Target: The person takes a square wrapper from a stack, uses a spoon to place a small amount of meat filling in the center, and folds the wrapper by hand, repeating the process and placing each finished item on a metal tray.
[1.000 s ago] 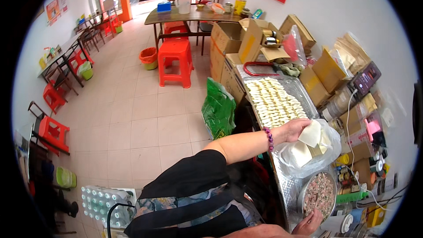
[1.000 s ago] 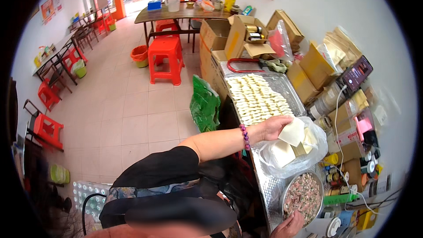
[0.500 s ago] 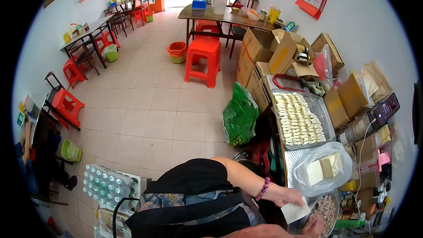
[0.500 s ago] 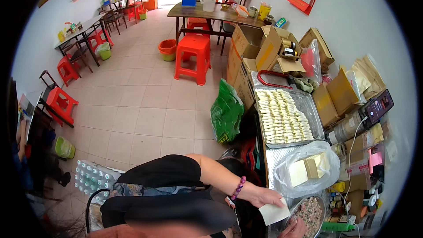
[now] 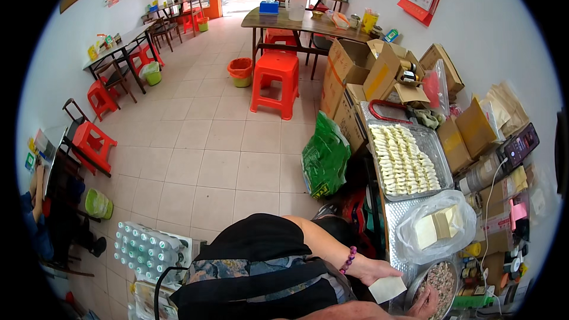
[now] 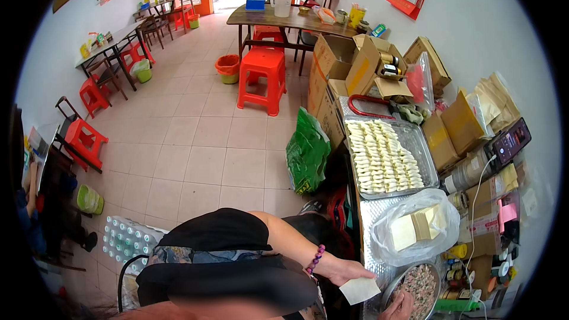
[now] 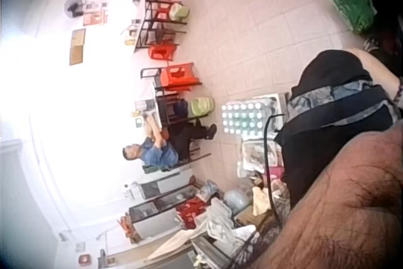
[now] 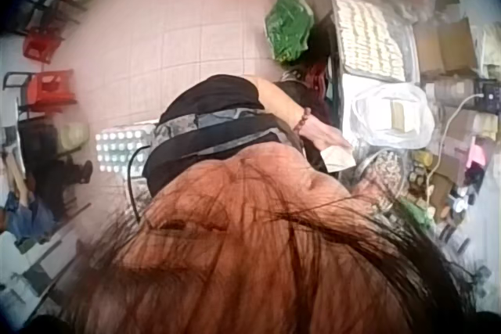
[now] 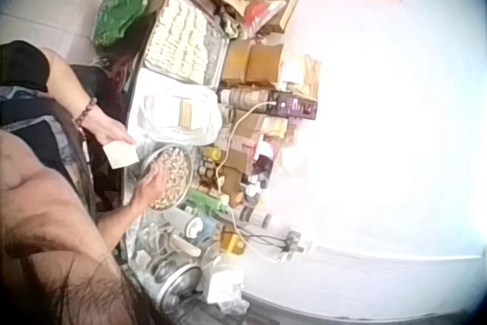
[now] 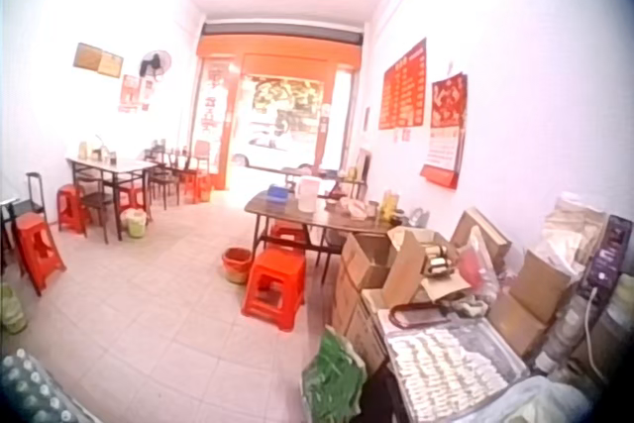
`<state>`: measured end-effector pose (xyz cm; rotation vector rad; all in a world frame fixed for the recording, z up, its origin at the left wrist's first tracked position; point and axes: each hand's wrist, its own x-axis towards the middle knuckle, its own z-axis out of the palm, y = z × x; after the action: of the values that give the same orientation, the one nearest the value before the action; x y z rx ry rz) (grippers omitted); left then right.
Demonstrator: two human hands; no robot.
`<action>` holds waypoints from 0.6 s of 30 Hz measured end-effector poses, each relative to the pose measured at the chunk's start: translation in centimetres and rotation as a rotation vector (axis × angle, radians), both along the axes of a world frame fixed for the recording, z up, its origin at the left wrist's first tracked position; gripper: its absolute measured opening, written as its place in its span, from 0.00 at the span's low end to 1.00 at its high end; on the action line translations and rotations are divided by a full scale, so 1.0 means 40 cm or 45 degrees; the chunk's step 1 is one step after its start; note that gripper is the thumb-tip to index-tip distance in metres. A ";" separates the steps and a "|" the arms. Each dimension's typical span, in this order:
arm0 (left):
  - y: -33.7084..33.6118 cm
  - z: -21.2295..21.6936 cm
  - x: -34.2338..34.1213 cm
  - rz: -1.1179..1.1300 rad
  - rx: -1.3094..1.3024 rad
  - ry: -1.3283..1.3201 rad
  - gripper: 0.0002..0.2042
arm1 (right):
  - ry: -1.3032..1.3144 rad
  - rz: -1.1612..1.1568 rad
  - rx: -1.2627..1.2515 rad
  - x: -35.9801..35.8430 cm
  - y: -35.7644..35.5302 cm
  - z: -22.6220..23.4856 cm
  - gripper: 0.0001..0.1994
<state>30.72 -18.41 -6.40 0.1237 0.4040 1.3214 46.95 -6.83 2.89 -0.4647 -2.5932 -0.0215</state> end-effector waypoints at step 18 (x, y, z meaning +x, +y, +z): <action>0.028 0.001 0.004 0.139 0.043 -0.039 0.15 | 0.531 -0.211 -0.270 0.123 -0.163 0.076 0.10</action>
<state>30.87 -17.30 -6.37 0.1108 0.3662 1.4362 51.86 -13.35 5.92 -0.6802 -2.1510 0.2681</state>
